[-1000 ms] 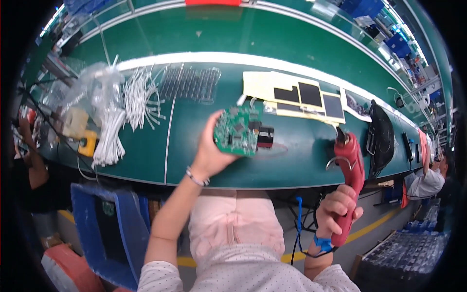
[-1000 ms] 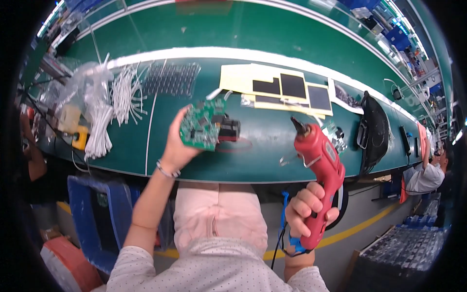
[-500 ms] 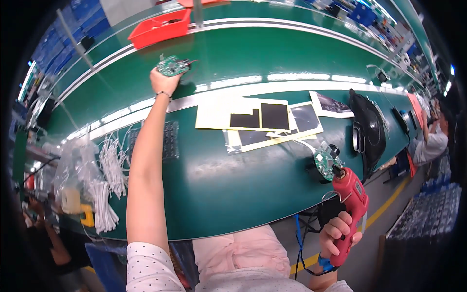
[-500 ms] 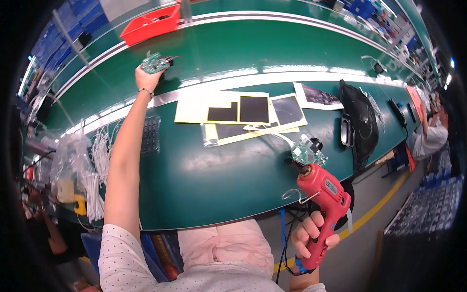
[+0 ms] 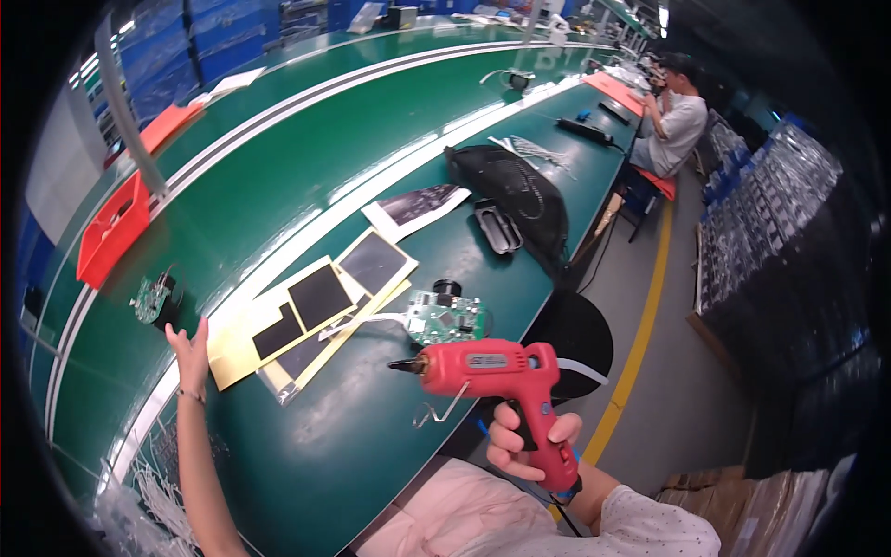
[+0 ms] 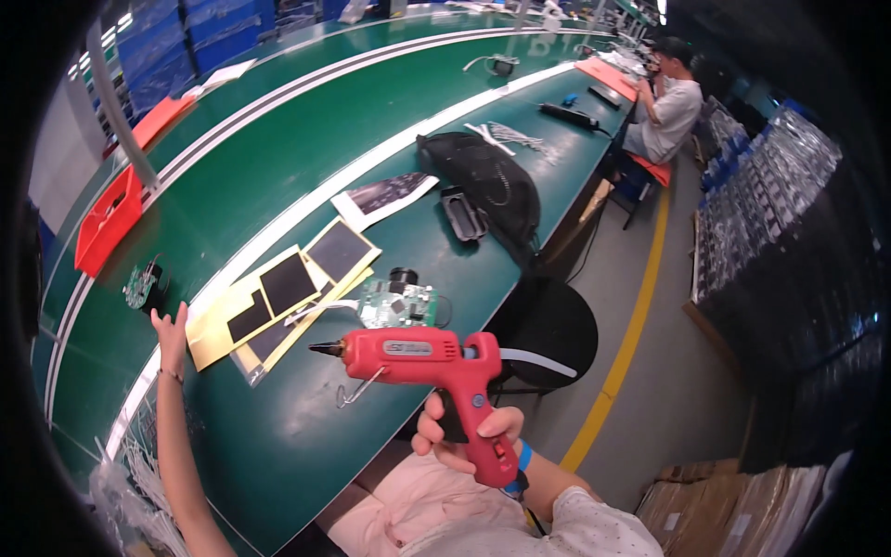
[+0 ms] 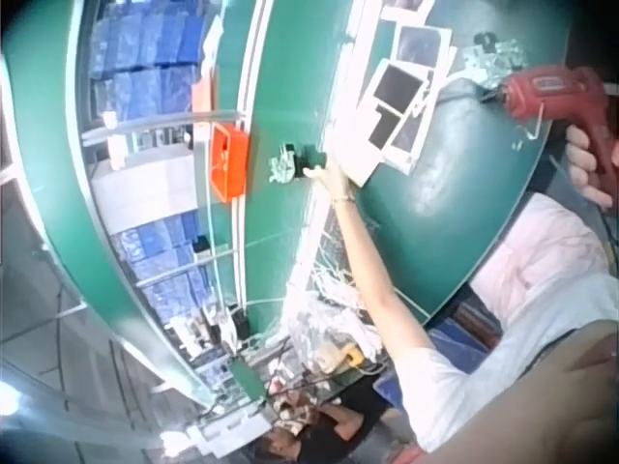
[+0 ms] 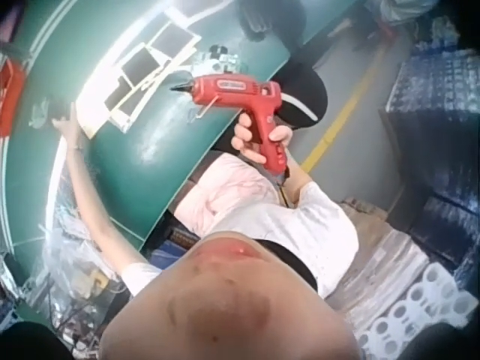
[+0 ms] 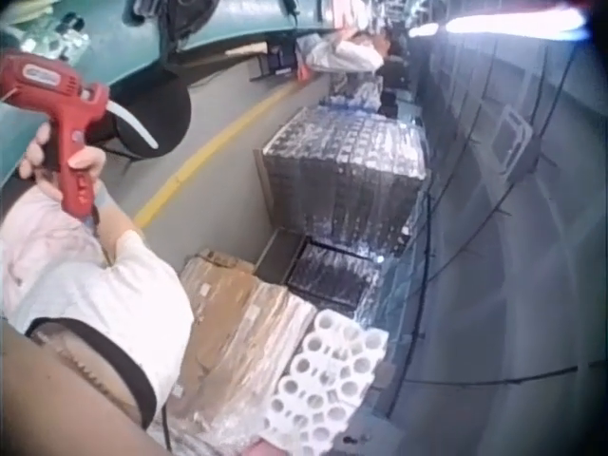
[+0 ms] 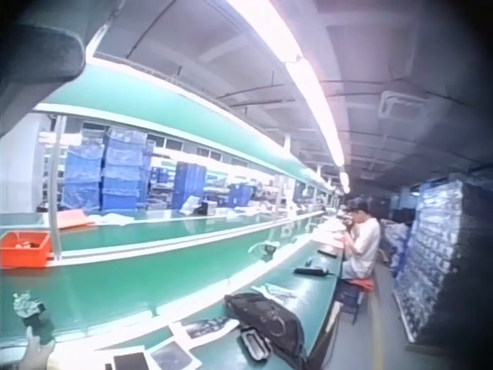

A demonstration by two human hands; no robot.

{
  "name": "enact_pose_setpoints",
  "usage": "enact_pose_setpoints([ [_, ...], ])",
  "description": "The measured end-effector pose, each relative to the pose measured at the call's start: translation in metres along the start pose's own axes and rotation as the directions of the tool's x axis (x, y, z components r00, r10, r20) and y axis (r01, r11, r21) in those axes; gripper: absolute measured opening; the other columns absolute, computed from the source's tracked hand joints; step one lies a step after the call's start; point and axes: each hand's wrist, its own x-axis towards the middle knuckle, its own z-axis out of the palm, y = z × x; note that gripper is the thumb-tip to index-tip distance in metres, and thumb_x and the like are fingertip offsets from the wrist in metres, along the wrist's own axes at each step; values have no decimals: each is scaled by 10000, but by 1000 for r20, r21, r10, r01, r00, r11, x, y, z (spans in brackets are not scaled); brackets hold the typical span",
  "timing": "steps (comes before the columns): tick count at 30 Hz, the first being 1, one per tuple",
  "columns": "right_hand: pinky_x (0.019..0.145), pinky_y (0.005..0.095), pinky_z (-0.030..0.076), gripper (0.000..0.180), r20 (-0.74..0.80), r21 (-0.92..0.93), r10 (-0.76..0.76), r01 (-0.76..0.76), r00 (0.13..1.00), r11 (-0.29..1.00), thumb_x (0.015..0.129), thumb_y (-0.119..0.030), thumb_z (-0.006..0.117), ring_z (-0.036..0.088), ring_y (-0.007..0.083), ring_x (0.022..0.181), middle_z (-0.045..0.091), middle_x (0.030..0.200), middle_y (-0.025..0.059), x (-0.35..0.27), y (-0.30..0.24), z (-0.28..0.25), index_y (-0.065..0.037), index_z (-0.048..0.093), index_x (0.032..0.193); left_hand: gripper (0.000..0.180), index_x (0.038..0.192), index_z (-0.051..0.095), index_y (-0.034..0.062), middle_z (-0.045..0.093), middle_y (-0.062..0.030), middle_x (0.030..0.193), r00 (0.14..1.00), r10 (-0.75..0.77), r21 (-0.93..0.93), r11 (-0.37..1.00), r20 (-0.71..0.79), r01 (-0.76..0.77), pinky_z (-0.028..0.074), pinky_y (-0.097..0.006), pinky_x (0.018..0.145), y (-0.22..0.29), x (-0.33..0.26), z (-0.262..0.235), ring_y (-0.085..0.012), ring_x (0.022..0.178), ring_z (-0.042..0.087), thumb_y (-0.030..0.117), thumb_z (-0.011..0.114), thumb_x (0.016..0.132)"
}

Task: The person secures electronic components and wires onto a printed circuit board using a hot glue gun.

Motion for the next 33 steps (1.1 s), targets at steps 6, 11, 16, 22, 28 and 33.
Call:
enact_pose_setpoints([
  [6, 440, 286, 506, 482, 43, -18, -2, 3, 999, 1000, 619, -118, 549, 471, 375, 1004, 502, 931, 209, -21, 4, 11, 52, 423, 1053, 831, 1337, 52, 11, 405, -207, 1206, 952, -82, -9, 996, 294, 89, 296, -337, 952, 45, -61, 8, -240, 1115, 400, 379, 576, 807],
  [11, 465, 316, 511, 496, -27, -14, -18, 17, 999, 1000, 598, -108, 549, 478, 374, 987, 503, 917, 200, -38, -11, 13, 32, 424, 1057, 823, 1305, 164, -36, 310, -257, 1274, 944, 331, 351, 882, 15, -315, 254, -366, 989, 40, -88, -2, -326, 1177, 344, 298, 655, 736],
  [16, 394, 316, 493, 341, -76, -67, -154, 149, 985, 987, 612, -110, 576, 507, 244, 886, 499, 795, 39, -61, -22, 21, -75, 440, 923, 664, 1218, 350, -16, 404, -174, 1217, 740, 671, 90, 736, 36, -671, 313, -353, 955, 141, -168, 88, -301, 1133, 396, 180, 698, 687],
  [22, 436, 321, 523, 301, -31, -16, -211, 211, 977, 977, 637, -66, 564, 525, 200, 900, 541, 832, 31, -57, -32, 19, -73, 470, 922, 1088, 1269, 194, -74, 332, -247, 1239, 744, 550, -4, 805, 378, -593, 269, -386, 1001, 154, -217, 183, -356, 1195, 301, 356, 811, 483],
  [28, 446, 327, 527, 316, 5, -21, -258, 258, 966, 966, 640, -60, 570, 530, 214, 934, 552, 859, 41, -64, -34, 17, -66, 473, 941, 1101, 1284, 163, -37, 376, -223, 1187, 789, 582, -159, 813, 197, -560, 313, -387, 952, 156, -231, 192, -345, 1111, 373, 285, 808, 451],
  [33, 447, 331, 528, 330, -11, -9, -198, 198, 980, 980, 639, -55, 571, 532, 224, 948, 555, 866, 46, -60, -29, 15, -59, 474, 955, 1118, 1306, 144, 9, 415, -221, 1161, 729, 664, -214, 746, 169, -630, 358, -361, 921, 147, -224, 182, -324, 1070, 447, 269, 812, 448],
])
